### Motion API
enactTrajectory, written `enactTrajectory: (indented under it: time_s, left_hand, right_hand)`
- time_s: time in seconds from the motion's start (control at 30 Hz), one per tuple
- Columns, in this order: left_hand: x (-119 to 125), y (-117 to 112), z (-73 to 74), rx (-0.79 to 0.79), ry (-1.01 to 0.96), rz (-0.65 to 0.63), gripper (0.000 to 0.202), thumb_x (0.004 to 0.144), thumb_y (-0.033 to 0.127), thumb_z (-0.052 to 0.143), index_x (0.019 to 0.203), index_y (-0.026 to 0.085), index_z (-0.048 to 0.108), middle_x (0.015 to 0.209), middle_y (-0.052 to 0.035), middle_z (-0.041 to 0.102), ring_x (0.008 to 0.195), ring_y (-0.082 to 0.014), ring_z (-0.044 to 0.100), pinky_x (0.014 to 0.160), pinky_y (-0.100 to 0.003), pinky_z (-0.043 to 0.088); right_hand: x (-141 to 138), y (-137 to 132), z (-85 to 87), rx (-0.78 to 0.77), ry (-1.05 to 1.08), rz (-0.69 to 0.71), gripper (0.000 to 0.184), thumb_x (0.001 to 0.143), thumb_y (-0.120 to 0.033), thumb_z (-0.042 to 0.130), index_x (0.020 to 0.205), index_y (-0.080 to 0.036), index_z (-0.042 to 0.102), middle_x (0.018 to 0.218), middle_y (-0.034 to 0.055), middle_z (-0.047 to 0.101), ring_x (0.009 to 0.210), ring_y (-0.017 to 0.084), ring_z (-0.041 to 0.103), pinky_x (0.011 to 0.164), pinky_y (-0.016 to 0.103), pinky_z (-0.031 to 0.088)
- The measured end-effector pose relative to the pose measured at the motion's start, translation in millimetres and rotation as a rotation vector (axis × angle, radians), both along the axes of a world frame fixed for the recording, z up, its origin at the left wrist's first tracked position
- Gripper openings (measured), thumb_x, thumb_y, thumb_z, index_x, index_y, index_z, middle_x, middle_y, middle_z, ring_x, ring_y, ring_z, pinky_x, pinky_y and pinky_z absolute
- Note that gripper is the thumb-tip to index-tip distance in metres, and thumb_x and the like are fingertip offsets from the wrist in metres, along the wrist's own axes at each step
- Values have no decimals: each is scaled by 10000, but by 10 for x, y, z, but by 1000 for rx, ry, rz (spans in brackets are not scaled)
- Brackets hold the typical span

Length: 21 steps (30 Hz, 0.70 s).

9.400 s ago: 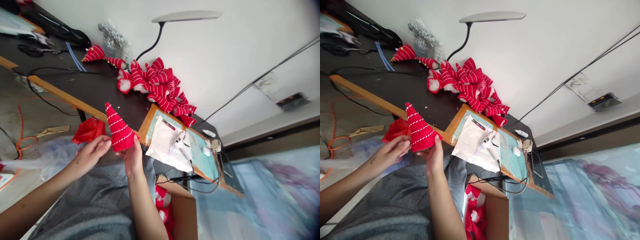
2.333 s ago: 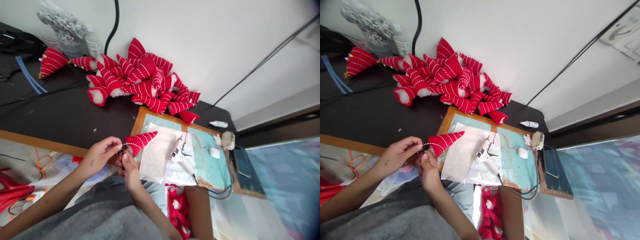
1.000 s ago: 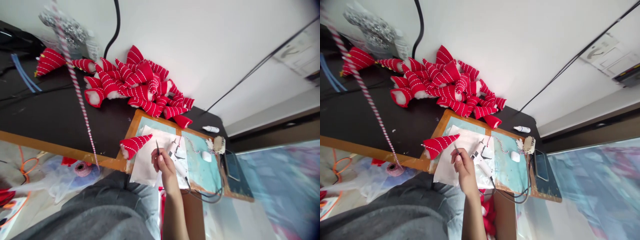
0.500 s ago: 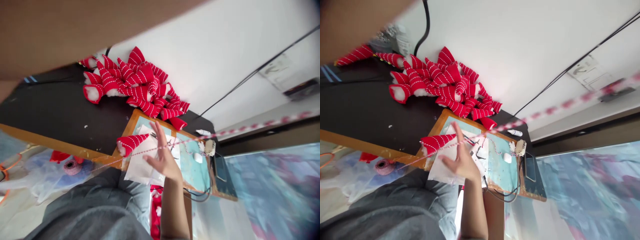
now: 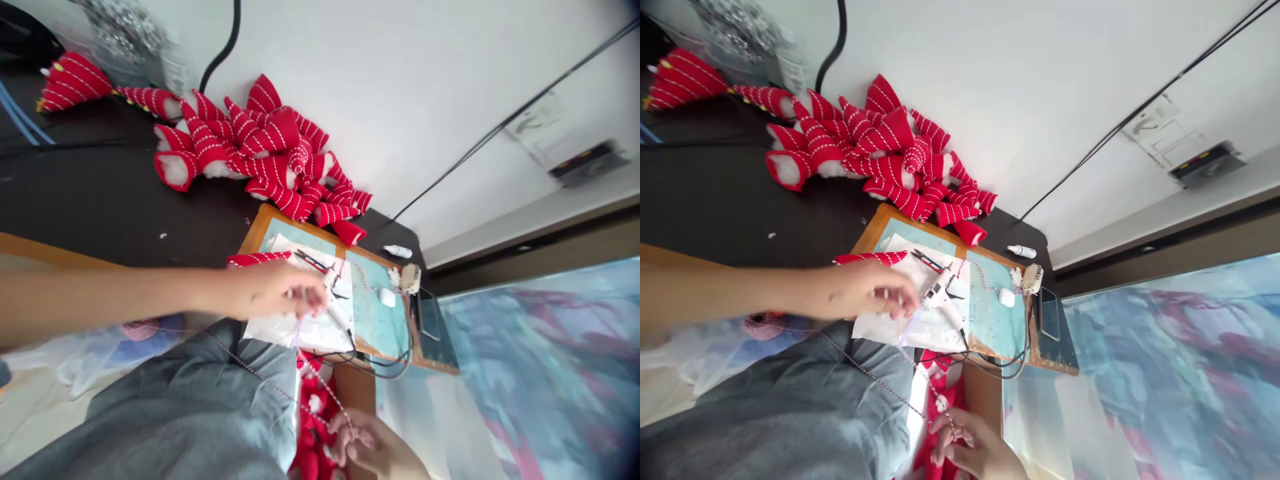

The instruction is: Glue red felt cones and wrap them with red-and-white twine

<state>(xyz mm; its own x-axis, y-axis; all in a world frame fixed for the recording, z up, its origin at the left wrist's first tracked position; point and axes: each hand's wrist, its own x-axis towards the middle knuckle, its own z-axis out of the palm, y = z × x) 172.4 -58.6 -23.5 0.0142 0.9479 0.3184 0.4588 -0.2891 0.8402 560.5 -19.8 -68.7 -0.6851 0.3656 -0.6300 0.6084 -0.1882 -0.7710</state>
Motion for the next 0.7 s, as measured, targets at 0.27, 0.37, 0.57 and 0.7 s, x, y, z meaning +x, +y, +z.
enactTrajectory:
  time_s: [0.27,0.37,0.57,0.7]
  left_hand:
    - [-339,-612,-643,40,234,545,290,947,390,789,775,241,608,791,10,680,800,-221,627,753,-367,475]
    - [-311,-523,-820,-50,158,709,259,919,464,782,868,263,626,885,-21,686,871,-264,610,791,-401,480]
    - [-268,-207,-833,-18,16,768,289,936,500,708,799,262,618,829,-27,654,864,-270,620,847,-403,505]
    - [-414,-157,-749,-45,-65,663,291,922,508,687,794,251,637,844,-30,696,877,-260,652,836,-376,526]
  right_hand:
    - [-624,524,352,795,-105,-174,300,1006,-459,645,1201,-310,817,1227,116,818,1175,337,769,1052,519,595]
    - [-1624,824,636,884,314,102,245,1061,-435,642,1041,-283,833,985,72,820,938,246,757,913,403,587]
    - [-3286,1130,580,968,491,581,242,996,-391,785,1209,-277,796,968,16,794,915,193,712,870,318,494]
    - [-3584,1259,469,803,474,648,128,1001,-348,770,981,-229,814,884,-16,782,824,145,701,802,268,481]
